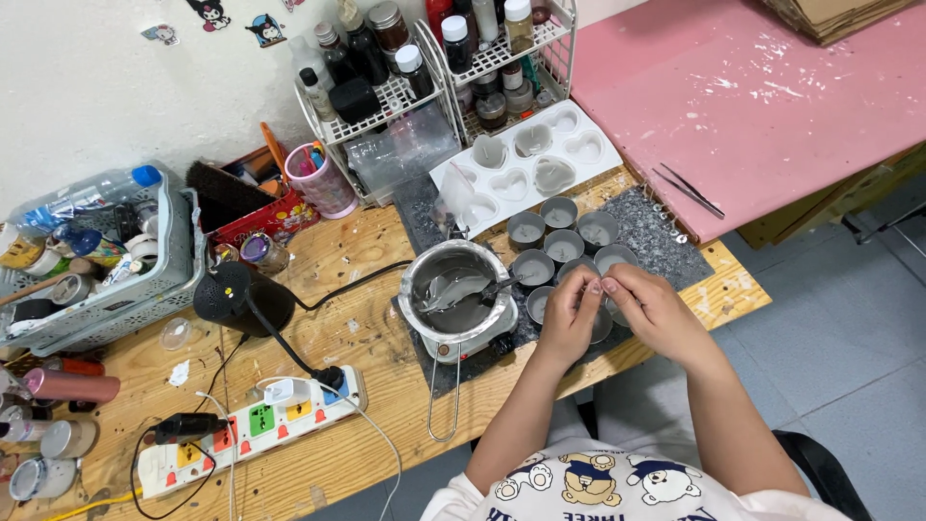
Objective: Preparing candle wicks and assembling small candles using melted wax and molds.
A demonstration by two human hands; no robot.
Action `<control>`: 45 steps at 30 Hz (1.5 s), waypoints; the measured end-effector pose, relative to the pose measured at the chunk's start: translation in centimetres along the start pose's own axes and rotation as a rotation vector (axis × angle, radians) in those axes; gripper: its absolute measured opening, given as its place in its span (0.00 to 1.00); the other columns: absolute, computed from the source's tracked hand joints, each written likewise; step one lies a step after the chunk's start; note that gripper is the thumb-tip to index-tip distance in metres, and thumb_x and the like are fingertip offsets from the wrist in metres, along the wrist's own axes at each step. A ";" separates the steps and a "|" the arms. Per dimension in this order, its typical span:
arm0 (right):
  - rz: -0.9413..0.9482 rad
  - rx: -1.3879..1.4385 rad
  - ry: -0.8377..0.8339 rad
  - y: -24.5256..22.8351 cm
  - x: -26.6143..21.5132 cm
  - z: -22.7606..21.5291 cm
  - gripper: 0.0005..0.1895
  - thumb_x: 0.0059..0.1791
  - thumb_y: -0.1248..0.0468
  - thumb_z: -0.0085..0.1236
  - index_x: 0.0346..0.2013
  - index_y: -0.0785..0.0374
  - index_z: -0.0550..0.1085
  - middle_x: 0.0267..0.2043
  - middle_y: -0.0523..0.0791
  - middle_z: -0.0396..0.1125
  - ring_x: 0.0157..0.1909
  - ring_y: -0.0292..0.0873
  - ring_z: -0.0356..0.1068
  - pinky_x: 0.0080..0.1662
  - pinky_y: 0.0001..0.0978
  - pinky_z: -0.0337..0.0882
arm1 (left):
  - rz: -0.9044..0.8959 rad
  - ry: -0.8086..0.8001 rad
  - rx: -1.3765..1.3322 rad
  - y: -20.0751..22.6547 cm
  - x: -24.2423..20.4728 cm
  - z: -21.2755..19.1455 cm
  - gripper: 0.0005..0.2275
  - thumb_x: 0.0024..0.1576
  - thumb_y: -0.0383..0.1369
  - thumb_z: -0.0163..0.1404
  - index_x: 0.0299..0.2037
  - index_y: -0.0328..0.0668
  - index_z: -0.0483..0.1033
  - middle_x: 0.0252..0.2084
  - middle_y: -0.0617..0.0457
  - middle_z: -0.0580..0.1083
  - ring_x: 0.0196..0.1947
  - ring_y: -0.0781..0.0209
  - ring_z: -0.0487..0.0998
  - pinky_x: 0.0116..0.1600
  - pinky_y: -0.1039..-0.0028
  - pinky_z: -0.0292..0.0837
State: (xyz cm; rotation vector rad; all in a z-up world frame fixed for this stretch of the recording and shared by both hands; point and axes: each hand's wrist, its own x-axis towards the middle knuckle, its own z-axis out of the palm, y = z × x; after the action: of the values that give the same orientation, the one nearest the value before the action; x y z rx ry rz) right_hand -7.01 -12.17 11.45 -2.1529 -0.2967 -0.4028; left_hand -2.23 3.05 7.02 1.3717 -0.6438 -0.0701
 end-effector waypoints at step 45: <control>-0.264 0.186 0.148 -7.9 6.0 2.0 0.05 0.48 0.70 0.64 0.39 0.65 0.80 0.39 0.45 0.76 0.38 0.36 0.76 0.39 0.29 0.75 | -0.049 0.143 -0.204 -10.9 -0.6 0.5 0.12 0.71 0.33 0.42 0.58 0.33 0.70 0.55 0.50 0.73 0.56 0.63 0.73 0.59 0.71 0.70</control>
State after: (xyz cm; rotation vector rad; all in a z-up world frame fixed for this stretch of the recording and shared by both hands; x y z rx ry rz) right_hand -3.90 -5.62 18.57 -1.8959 -0.5162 -0.6551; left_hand 0.49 0.36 -3.17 1.1842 -0.4700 -0.0743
